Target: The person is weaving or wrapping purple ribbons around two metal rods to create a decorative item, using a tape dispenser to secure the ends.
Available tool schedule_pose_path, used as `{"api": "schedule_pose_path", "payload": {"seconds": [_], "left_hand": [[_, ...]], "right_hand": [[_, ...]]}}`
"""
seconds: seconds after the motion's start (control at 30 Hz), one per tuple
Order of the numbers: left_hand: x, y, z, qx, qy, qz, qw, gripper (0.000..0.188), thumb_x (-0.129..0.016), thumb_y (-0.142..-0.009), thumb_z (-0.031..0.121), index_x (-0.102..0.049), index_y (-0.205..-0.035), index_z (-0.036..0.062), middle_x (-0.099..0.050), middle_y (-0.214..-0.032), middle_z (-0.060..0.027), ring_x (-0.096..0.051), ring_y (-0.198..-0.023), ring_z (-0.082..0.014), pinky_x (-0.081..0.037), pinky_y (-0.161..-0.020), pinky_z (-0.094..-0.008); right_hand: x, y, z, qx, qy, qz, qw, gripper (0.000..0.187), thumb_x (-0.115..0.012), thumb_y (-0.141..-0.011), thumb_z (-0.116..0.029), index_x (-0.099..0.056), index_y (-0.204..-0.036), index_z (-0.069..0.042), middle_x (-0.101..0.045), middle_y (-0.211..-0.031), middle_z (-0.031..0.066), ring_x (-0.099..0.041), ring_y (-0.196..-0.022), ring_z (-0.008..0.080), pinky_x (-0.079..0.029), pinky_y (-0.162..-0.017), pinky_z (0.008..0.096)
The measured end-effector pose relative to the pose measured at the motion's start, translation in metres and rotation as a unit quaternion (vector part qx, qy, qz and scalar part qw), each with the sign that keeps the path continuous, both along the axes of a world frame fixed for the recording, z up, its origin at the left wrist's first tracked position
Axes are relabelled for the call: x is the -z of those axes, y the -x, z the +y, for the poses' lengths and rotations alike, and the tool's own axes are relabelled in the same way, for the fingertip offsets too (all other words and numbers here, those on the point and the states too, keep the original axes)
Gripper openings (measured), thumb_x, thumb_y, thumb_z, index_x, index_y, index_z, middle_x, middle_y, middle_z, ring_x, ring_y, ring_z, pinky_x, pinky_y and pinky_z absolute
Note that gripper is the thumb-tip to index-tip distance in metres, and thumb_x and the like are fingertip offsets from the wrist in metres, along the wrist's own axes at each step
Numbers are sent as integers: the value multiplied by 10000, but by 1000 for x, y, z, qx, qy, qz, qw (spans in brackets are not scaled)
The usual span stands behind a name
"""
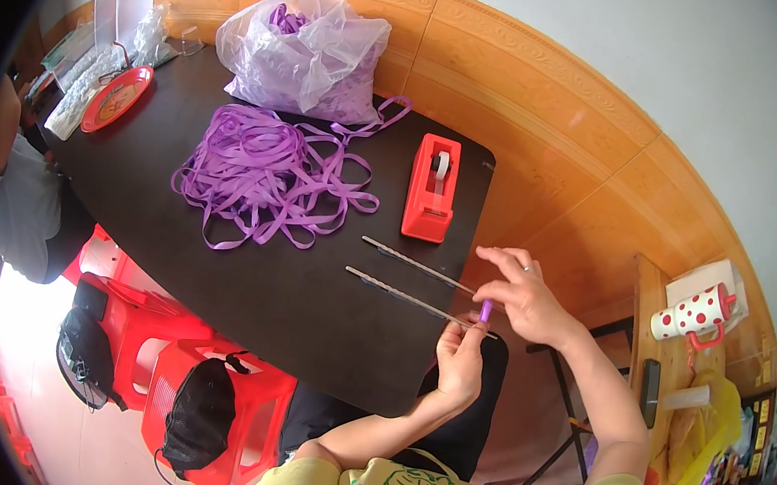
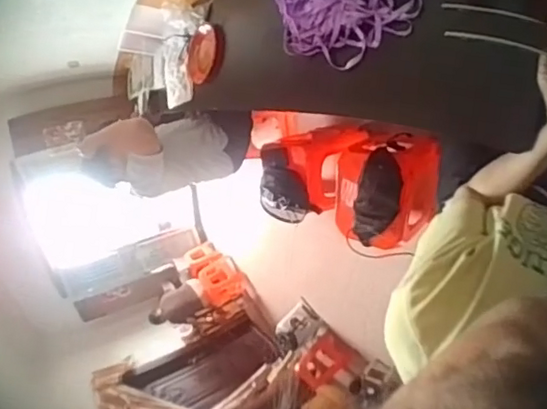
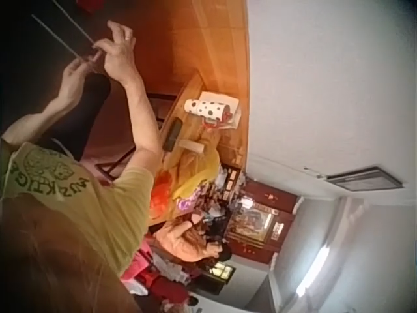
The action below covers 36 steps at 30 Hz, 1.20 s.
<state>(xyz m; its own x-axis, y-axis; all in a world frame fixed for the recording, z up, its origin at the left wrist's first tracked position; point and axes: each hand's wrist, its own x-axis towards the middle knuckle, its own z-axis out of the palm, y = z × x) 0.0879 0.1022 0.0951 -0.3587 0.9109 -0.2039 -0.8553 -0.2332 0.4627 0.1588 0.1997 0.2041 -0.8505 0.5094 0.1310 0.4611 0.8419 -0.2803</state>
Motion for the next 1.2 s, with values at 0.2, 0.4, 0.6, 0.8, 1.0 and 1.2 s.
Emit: {"api": "schedule_pose_path", "payload": {"seconds": [0.2,0.4,0.6,0.8,1.0,1.2], "left_hand": [[1,2,1,-6,11,4,1000,31,-572,-896,36,-596,-905,53,-570,-807,35,-466,-725,-23,-359,-664,-177],[-3,1,2,-1,7,-3,1000,20,-577,-899,43,-592,-909,51,-571,-819,37,-453,-728,-20,-350,-660,-169],[-1,2,1,2,1,-7,1000,42,-580,-899,45,-593,-939,46,-578,-852,33,-466,-754,-29,-367,-684,-176],[-3,3,1,2,-8,-12,1000,93,-577,-897,39,-598,-987,38,-596,-919,15,-496,-825,-39,-382,-744,-186],[1,2,1,13,-6,-15,1000,87,-575,-895,34,-597,-980,37,-599,-933,10,-503,-836,-42,-386,-751,-188],[-1,3,0,14,-4,1,1000,48,-580,-897,41,-602,-940,47,-594,-864,24,-488,-771,-29,-376,-699,-175]], "right_hand": [[-17,23,8,-37,38,-144,988,150,-599,-816,-134,-693,-932,-125,-326,-1452,139,-266,-1325,351,-294,-985,486],[-29,52,8,-75,-1,-320,944,150,-630,-796,-229,-703,-899,-148,-264,-1492,164,-189,-1384,350,-265,-981,479],[-29,57,6,-63,-28,-369,927,136,-639,-778,-232,-703,-872,-158,-247,-1504,160,-178,-1392,346,-254,-979,494],[-21,54,5,-76,-31,-313,946,99,-650,-748,-202,-694,-814,-142,-286,-1485,167,-204,-1382,350,-257,-981,491],[-21,52,4,-94,-19,-247,964,65,-665,-717,-171,-652,-696,-110,-349,-1446,180,-236,-1366,360,-259,-982,482],[-24,40,9,-71,32,-210,975,84,-653,-727,-136,-609,-664,-102,-340,-1453,158,-216,-1368,363,-252,-977,516]]}}
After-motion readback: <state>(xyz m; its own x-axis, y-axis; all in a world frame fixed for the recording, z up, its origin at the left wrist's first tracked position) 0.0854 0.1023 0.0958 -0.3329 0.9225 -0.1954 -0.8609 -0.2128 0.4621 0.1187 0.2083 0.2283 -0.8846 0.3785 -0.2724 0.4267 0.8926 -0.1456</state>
